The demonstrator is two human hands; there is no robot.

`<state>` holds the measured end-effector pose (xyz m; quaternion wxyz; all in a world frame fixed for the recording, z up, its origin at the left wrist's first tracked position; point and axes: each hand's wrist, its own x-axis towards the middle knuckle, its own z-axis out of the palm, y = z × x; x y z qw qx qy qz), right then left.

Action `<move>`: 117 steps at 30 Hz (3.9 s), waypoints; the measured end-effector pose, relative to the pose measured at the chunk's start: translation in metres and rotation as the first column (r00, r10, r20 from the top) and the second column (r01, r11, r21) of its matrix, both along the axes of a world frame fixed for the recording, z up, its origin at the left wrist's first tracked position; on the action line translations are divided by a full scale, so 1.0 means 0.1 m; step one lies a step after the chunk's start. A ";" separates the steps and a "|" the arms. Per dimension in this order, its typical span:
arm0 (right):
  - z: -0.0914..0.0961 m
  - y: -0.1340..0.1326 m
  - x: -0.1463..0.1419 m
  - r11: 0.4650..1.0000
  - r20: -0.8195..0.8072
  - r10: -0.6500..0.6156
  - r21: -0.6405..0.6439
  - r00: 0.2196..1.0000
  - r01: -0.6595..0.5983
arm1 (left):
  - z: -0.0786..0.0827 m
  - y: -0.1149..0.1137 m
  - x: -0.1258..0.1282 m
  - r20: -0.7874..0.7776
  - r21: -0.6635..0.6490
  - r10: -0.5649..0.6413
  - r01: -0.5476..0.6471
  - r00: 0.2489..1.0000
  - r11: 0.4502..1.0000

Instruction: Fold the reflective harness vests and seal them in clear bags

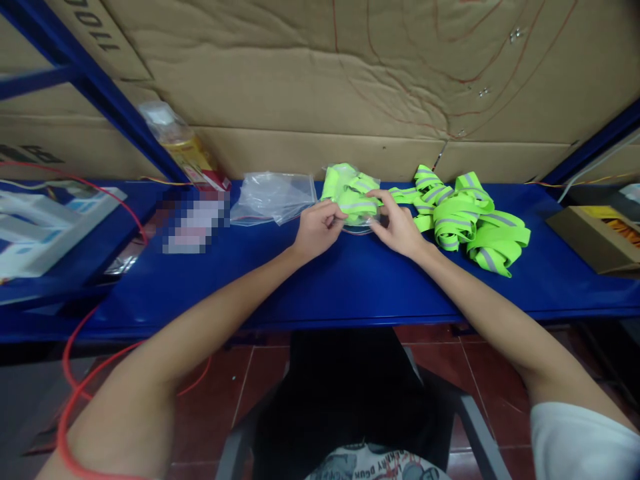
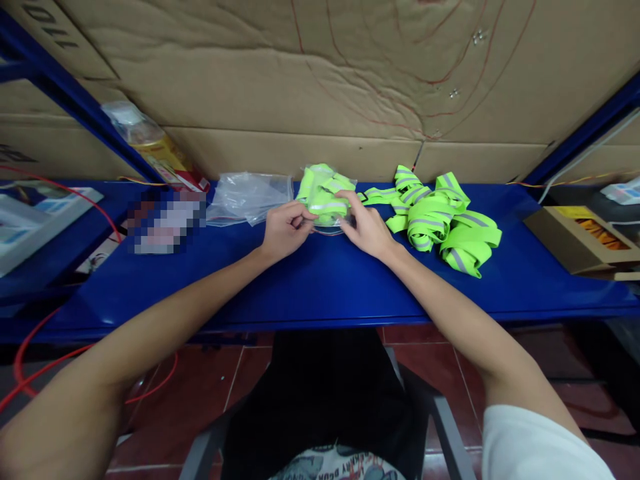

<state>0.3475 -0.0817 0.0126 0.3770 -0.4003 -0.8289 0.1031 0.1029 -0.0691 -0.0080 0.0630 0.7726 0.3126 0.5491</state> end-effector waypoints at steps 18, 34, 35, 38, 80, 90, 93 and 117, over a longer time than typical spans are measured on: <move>0.00 0.17 0.08 0.985 -0.163 -0.147 -0.116 0.976 0.130 | 0.04 -0.05 0.01 -0.083 0.063 -0.187 0.192 0.979 0.979; 0.25 -0.01 0.19 0.964 0.265 0.023 0.248 0.964 -0.091 | 0.18 -0.02 -0.25 -0.542 0.468 0.172 0.125 0.823 0.875; 0.23 -0.02 0.15 0.965 0.294 0.034 0.240 0.955 -0.109 | 0.18 -0.02 -0.25 -0.537 0.492 0.187 0.125 0.822 0.862; 0.16 -0.06 0.02 0.966 0.371 0.001 0.241 0.929 -0.097 | 0.19 -0.02 -0.24 -0.540 0.533 0.218 0.130 0.813 0.836; 0.01 0.14 0.08 0.971 0.203 -0.141 0.221 0.969 0.095 | 0.06 -0.08 -0.11 -0.514 0.502 0.359 -0.066 0.779 0.862; 0.03 0.11 0.05 0.941 0.138 0.022 0.331 0.990 -0.067 | 0.12 0.02 -0.29 -0.438 0.433 0.397 -0.198 0.807 0.879; 0.01 0.11 0.08 0.913 0.144 0.021 0.401 0.989 -0.078 | 0.16 0.01 -0.30 -0.427 0.387 0.401 -0.236 0.811 0.891; 0.20 0.04 0.20 0.935 0.066 0.080 0.340 0.995 -0.098 | 0.23 0.00 -0.27 -0.412 0.378 0.225 -0.059 0.883 0.924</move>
